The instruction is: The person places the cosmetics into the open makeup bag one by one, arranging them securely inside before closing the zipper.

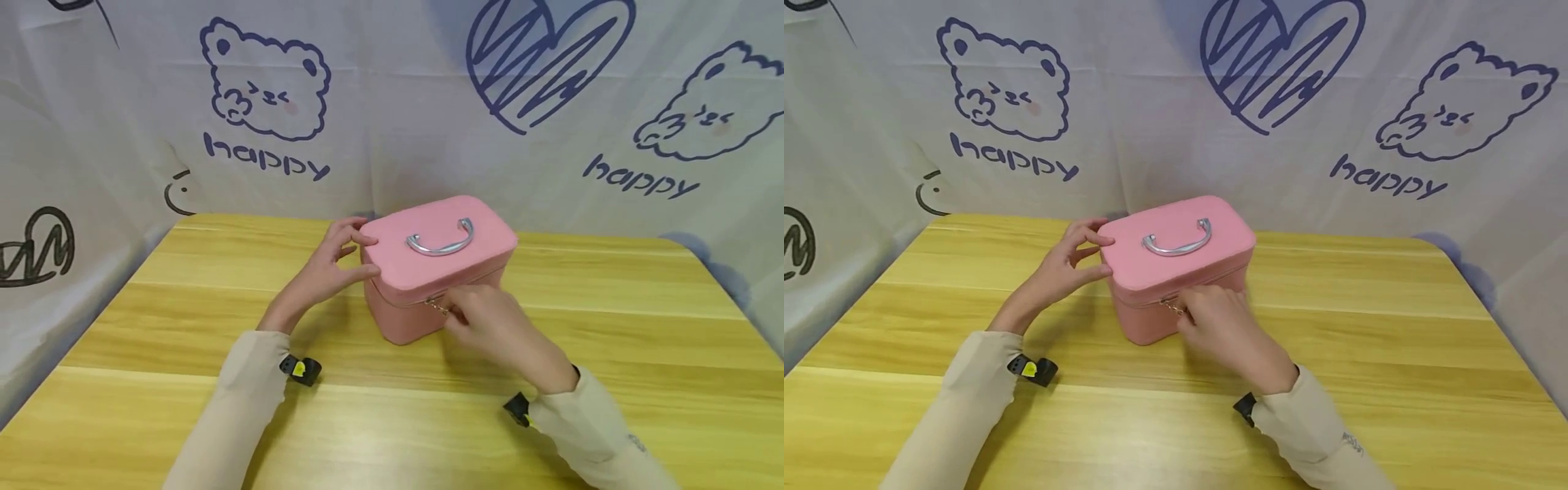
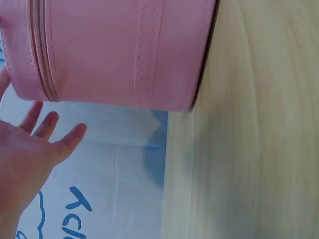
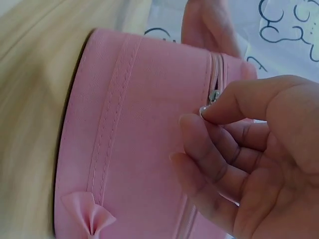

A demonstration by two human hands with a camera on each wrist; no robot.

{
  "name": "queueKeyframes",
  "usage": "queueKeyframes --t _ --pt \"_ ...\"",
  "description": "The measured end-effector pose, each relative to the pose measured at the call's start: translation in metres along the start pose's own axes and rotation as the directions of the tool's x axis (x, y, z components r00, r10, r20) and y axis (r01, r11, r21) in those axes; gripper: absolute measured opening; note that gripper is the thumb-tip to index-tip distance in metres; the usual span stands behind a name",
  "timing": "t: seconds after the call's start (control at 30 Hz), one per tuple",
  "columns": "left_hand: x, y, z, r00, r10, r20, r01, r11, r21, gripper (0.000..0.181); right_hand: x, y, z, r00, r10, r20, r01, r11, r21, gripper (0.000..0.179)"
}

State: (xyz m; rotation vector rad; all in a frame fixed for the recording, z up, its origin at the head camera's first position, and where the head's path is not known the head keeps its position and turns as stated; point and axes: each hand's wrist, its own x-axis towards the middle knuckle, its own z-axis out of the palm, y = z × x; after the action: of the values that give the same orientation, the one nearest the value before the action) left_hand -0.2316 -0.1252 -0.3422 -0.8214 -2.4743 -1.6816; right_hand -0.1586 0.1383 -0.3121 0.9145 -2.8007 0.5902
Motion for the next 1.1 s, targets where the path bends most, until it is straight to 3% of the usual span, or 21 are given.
queueKeyframes --t 0.13,0.23,0.33,0.43,0.57,0.8,1.1 --pt "-0.001 0.003 0.003 0.998 -0.019 -0.059 0.016 0.999 -0.045 0.033 -0.005 0.008 -0.007 1.0 0.008 0.026 -0.008 1.0 0.021 0.017" --pt "-0.004 0.004 0.009 0.995 -0.037 -0.087 0.032 0.998 -0.061 0.046 -0.007 0.014 -0.012 0.999 0.011 0.047 -0.012 0.999 0.032 0.017" --pt "-0.005 0.009 0.016 0.997 -0.034 -0.075 0.031 0.999 -0.041 0.069 -0.012 0.023 -0.018 0.998 0.031 0.061 -0.033 0.999 0.036 0.015" --pt "-0.003 0.016 0.024 1.0 -0.015 -0.016 0.015 1.0 0.0 0.08 -0.018 0.03 -0.026 0.997 0.052 0.062 -0.054 0.998 0.044 0.015" --pt "-0.001 0.018 0.031 0.999 0.029 0.043 -0.033 0.996 0.082 0.072 -0.022 0.035 -0.031 0.996 0.055 0.071 -0.06 0.996 0.063 0.013" --pt "-0.002 0.01 0.036 0.987 0.157 -0.01 -0.154 0.976 0.156 0.064 -0.027 0.027 -0.026 0.999 -0.01 0.036 0.011 1.0 -0.009 0.011" --pt "0.0 0.009 0.043 0.983 0.182 -0.036 -0.175 0.974 0.143 0.065 -0.033 0.015 -0.027 0.998 -0.068 0.013 0.068 0.997 -0.041 0.014"
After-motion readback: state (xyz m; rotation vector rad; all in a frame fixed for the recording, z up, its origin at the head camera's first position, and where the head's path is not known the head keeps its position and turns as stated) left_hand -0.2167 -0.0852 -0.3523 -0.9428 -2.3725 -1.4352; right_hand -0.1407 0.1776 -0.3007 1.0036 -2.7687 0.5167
